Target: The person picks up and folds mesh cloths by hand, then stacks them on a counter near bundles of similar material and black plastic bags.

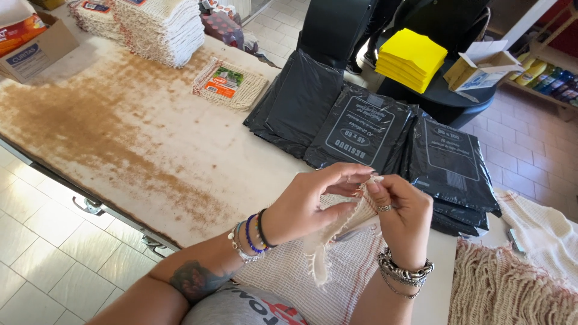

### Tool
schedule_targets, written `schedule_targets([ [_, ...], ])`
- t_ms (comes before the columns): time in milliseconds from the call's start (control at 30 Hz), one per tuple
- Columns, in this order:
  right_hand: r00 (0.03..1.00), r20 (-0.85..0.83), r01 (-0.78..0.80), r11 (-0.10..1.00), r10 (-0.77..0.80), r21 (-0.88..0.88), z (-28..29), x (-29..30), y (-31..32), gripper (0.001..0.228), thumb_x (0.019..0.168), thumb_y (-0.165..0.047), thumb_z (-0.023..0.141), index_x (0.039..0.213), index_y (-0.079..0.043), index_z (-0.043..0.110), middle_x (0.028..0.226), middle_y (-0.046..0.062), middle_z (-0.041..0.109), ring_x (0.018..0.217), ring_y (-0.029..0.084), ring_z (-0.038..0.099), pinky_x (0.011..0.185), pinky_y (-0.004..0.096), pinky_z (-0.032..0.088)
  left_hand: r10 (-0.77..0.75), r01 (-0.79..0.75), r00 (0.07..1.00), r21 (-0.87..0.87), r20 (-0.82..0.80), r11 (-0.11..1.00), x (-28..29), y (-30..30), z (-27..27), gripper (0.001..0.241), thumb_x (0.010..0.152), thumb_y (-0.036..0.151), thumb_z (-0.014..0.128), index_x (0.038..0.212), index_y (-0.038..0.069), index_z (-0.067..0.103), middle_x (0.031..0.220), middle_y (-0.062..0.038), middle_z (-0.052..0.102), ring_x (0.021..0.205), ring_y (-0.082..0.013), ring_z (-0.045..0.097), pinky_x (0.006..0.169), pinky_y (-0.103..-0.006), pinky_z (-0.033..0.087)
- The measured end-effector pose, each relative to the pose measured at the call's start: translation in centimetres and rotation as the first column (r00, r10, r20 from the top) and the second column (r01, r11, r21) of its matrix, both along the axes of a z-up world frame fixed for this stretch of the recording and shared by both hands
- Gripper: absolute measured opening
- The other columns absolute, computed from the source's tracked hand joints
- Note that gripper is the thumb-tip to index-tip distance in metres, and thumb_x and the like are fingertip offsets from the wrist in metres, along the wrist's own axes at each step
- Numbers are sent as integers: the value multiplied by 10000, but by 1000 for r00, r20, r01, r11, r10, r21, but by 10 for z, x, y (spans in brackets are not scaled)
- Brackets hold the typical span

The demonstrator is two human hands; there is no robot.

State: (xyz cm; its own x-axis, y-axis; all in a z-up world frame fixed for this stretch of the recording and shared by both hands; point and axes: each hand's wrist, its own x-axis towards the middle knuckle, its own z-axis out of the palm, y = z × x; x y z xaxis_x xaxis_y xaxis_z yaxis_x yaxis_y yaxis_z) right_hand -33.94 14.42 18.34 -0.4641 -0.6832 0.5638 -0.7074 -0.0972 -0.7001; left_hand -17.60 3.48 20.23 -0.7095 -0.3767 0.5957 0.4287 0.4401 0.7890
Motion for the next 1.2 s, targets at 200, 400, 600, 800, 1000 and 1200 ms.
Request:
schedule_targets([
  [200, 980, -22, 190, 955, -200, -226, -11, -14, 12, 284, 1086, -143, 642, 844, 2, 607, 645, 17, 511, 530, 92, 417, 451, 234, 314, 37, 6, 994, -389, 101, 921, 23, 15, -34, 221, 1082, 229, 435, 1065, 56, 572, 1049, -132, 690, 1124, -304, 642, 1011, -443, 515],
  [400, 920, 139, 388, 807, -366, -446, -10, -4, 10, 292, 1135, -164, 642, 901, 8, 610, 763, 59, 593, 667, 129, 545, 584, 267, 418, 137, -61, 982, -477, 127, 877, 36, 19, -59, 322, 984, 270, 673, 1145, 16, 557, 950, -98, 616, 760, -175, 553, 690, -290, 508],
  [600, 923, 193, 383, 732, -334, -563, -19, -17, 10, 345, 1155, -272, 591, 899, -46, 543, 765, 20, 542, 684, 132, 626, 594, 274, 597, 227, -274, 961, -464, -156, 843, 31, -13, -69, 401, 950, 124, 754, 1260, 42, 514, 990, -97, 716, 825, -198, 708, 928, -384, 539],
  [800, 941, -82, 250, 834, -329, -491, 30, -73, 15, 373, 1259, -205, 596, 955, 10, 573, 812, 60, 532, 701, 147, 494, 646, 278, 426, 178, -189, 979, -774, -99, 605, 31, -72, 23, 175, 956, 255, 752, 1084, 148, 700, 912, 0, 745, 926, -221, 622, 1012, -465, 380],
  [1000, 958, -218, 110, 940, -188, -324, 82, -61, 29, 187, 1324, 9, 698, 1189, 136, 666, 1097, 202, 680, 990, 264, 667, 831, 340, 548, 219, -374, 923, -868, -315, 326, 22, -103, 124, 272, 1023, 334, 810, 978, 103, 672, 961, -46, 632, 1011, -271, 500, 817, -397, 430],
  [1200, 974, 4, 225, 961, -228, -159, 89, -76, 30, 211, 1328, -48, 712, 1161, 20, 602, 902, 91, 603, 642, 127, 483, 526, 262, 353, 197, -261, 959, -912, -206, 316, 9, -120, 156, 166, 979, 27, 819, 968, 36, 654, 877, -76, 678, 708, -162, 648, 638, -296, 520],
])
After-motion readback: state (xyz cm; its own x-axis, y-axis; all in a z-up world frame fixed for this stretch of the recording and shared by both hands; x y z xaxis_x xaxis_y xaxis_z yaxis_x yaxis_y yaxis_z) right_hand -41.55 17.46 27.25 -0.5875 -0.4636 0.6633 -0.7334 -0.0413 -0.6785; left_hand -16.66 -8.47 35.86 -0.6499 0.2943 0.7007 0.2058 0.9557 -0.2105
